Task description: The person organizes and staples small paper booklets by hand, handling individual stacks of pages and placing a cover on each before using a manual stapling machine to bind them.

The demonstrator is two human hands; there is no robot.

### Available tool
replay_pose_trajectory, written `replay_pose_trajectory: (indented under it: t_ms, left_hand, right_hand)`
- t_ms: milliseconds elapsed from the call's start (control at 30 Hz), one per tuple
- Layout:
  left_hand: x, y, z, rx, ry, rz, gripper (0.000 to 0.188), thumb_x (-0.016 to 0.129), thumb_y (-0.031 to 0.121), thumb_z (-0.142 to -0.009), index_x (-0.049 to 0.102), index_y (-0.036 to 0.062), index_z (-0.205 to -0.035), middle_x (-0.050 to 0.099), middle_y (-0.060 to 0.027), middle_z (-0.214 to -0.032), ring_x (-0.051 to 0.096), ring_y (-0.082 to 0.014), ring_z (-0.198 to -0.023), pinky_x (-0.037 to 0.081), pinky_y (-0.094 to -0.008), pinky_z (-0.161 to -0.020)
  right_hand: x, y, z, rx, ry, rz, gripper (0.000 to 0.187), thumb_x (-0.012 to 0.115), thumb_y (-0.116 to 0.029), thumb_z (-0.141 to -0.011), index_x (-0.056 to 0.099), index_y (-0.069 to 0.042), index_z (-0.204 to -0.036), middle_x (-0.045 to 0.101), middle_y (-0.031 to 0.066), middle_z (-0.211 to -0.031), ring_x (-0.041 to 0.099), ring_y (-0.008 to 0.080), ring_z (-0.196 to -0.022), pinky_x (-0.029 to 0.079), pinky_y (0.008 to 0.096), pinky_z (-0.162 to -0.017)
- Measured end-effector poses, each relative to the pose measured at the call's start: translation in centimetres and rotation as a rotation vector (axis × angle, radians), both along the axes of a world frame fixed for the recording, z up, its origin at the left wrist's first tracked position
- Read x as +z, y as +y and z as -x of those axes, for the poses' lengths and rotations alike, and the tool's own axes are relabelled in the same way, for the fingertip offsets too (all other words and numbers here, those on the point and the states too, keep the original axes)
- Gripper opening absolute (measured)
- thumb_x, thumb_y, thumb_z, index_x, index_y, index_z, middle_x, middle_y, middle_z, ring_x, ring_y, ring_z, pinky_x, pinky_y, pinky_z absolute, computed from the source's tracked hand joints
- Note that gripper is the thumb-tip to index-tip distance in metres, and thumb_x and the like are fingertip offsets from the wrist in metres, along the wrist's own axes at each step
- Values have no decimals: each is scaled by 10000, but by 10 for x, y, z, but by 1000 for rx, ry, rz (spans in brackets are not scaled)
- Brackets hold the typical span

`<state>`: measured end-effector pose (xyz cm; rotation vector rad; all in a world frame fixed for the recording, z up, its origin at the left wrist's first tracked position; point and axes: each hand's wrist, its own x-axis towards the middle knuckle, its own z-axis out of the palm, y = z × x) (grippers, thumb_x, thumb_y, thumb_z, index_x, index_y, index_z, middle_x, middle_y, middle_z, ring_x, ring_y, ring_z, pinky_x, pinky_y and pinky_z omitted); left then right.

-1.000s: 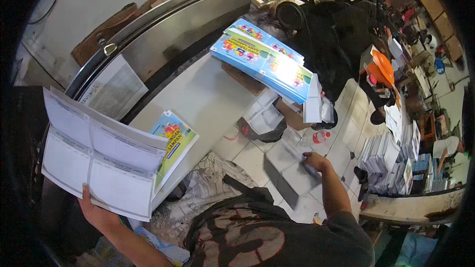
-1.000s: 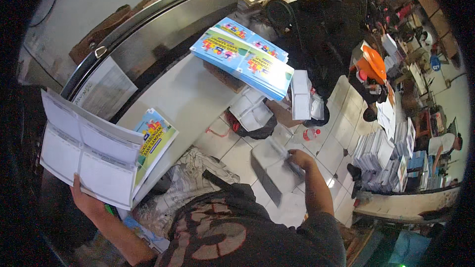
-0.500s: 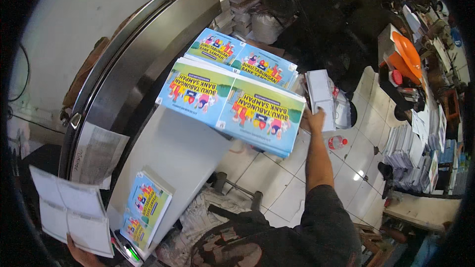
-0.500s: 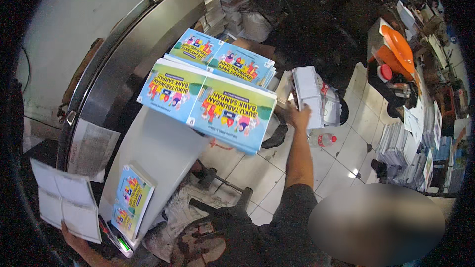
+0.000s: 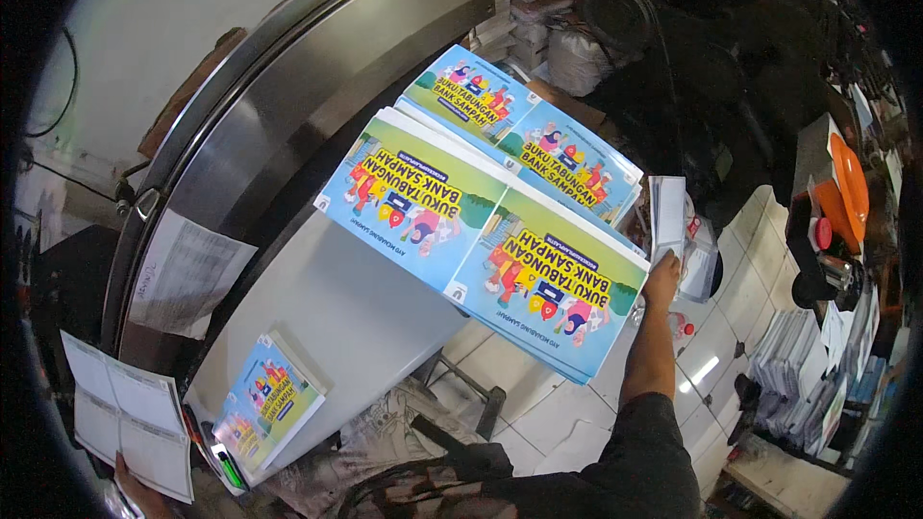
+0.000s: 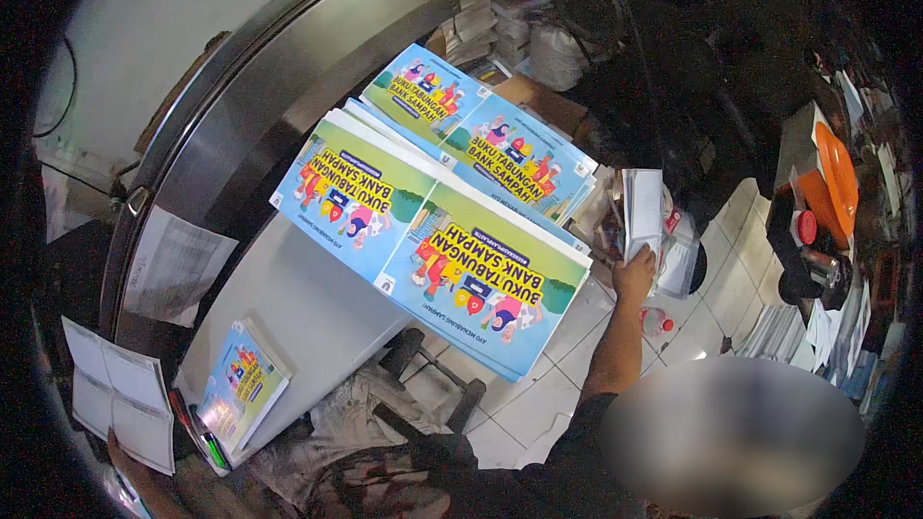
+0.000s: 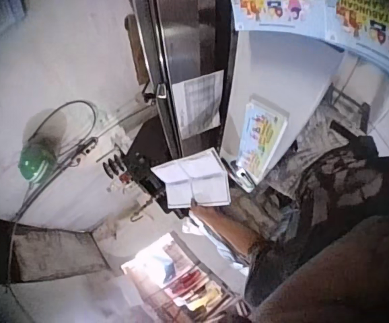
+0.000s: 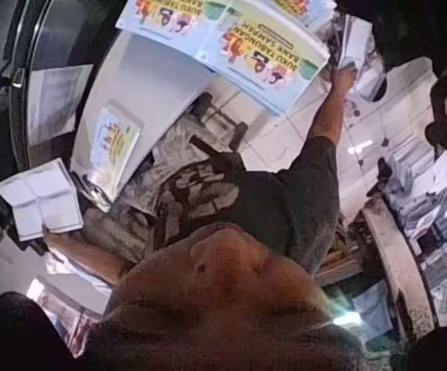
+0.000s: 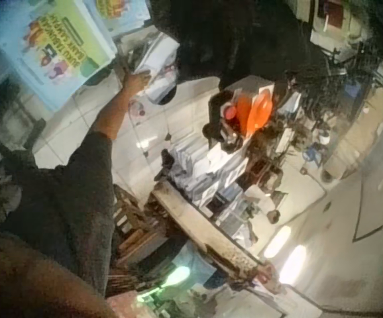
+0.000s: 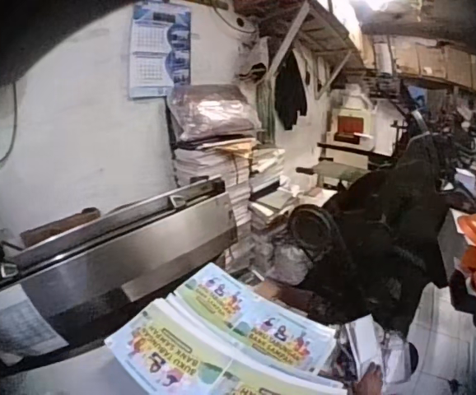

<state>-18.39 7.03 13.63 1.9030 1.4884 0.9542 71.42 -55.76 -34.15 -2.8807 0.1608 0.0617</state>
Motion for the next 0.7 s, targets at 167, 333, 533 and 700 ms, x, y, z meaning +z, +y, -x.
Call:
replay_pose_trajectory:
  t_ms: [167,333,533,700]
  left_hand:
    - [-25,-32,-44,266,-391,208,530,571,332,-904,514,-46,-1273,578,-189,-1205,579,-301,-1077,493,-421,-927]
    - [-10,-160,-228,487,-347,35,419,641,270,-847,599,-9,-1156,630,-131,-983,593,-258,-916,488,-387,-832]
    - [-82,-225,-276,364,-953,473,452,473,31,-961,374,-12,-1400,522,-231,-1269,572,-344,-1161,483,-460,-1019]
    - [-129,-259,-284,295,-1090,436,457,506,71,-995,364,8,-1424,507,-153,-1334,522,-248,-1183,427,-375,-1036]
  right_hand:
    - [-32,-55,-42,23,-233,-48,312,535,-216,-893,645,-39,-1125,675,204,-1041,668,336,-911,513,457,-769]
    - [27,-55,-31,16,-497,-159,301,569,-193,-902,638,-25,-1142,676,167,-1027,662,274,-869,514,401,-745]
    - [232,43,106,322,-765,-587,294,618,-125,-891,620,-2,-1159,667,163,-1033,642,258,-883,507,383,-777]
    - [355,154,252,921,-628,-765,307,659,-67,-882,606,17,-1173,659,161,-1039,625,244,-894,501,368,-803]
